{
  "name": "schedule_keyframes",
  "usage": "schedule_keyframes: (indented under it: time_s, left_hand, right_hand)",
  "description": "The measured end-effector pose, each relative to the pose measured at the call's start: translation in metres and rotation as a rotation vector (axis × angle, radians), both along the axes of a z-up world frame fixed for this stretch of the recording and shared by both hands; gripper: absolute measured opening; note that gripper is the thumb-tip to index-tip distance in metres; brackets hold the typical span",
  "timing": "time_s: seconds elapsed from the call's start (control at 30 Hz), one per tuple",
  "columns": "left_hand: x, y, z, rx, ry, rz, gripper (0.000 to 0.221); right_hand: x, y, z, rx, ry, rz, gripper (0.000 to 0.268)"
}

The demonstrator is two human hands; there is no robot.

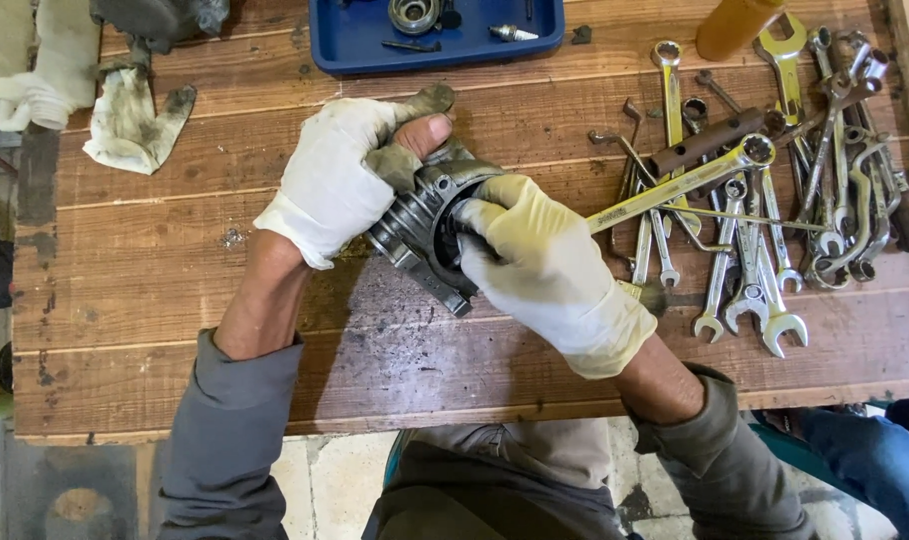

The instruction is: The person applies lubricant to a crankshaft and installs it into an engine casing. They rotate the crankshaft to check fit, then use a small tool to adjust internal components. The person continues to manipulate the crankshaft and casing, ensuring proper alignment.

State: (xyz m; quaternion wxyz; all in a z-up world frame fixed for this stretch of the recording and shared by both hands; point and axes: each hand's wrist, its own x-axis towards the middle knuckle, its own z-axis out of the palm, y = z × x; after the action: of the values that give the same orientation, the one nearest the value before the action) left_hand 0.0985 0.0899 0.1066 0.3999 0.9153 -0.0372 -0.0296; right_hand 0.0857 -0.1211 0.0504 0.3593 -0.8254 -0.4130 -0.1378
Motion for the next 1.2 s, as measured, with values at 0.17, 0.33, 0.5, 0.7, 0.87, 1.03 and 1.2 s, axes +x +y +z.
schedule_keyframes:
  time_s: [0.17,0.33,0.5,0.7,0.87,1.03,1.2]
  left_hand:
    - [0.001,0.002,-0.006,0.048,-0.015,0.023,0.054]
    - [-0.003,0.002,-0.012,-0.151,-0.087,-0.017,0.052]
    - [-0.033,0.009,-0.034,-0.226,-0.528,-0.076,0.066]
    - [-0.086,-0.015,-0.063,0.140,-0.672,0.110,0.097]
    - [-0.096,-0.046,-0.082,-0.052,-0.636,0.249,0.093]
    - [-0.083,-0.078,-0.088,-0.741,-0.572,0.417,0.082]
    - [-0.084,-0.087,-0.081,-0.516,-0.558,0.570,0.064]
  right_hand:
    - [-0.003,0.002,0.001,-0.148,0.216,-0.024,0.025]
    - [-0.018,-0.006,-0.026,-0.036,0.133,-0.241,0.038]
    - [-0.022,-0.003,-0.024,-0.030,0.149,-0.307,0.043]
    - [-0.019,-0.001,-0.021,0.020,0.176,-0.224,0.033]
    - [-0.016,0.001,-0.014,-0.073,0.182,-0.224,0.031]
    - [-0.009,-0.010,0.006,-0.084,0.207,-0.123,0.030]
    - [0.007,-0.021,0.030,0.319,0.020,-0.012,0.015]
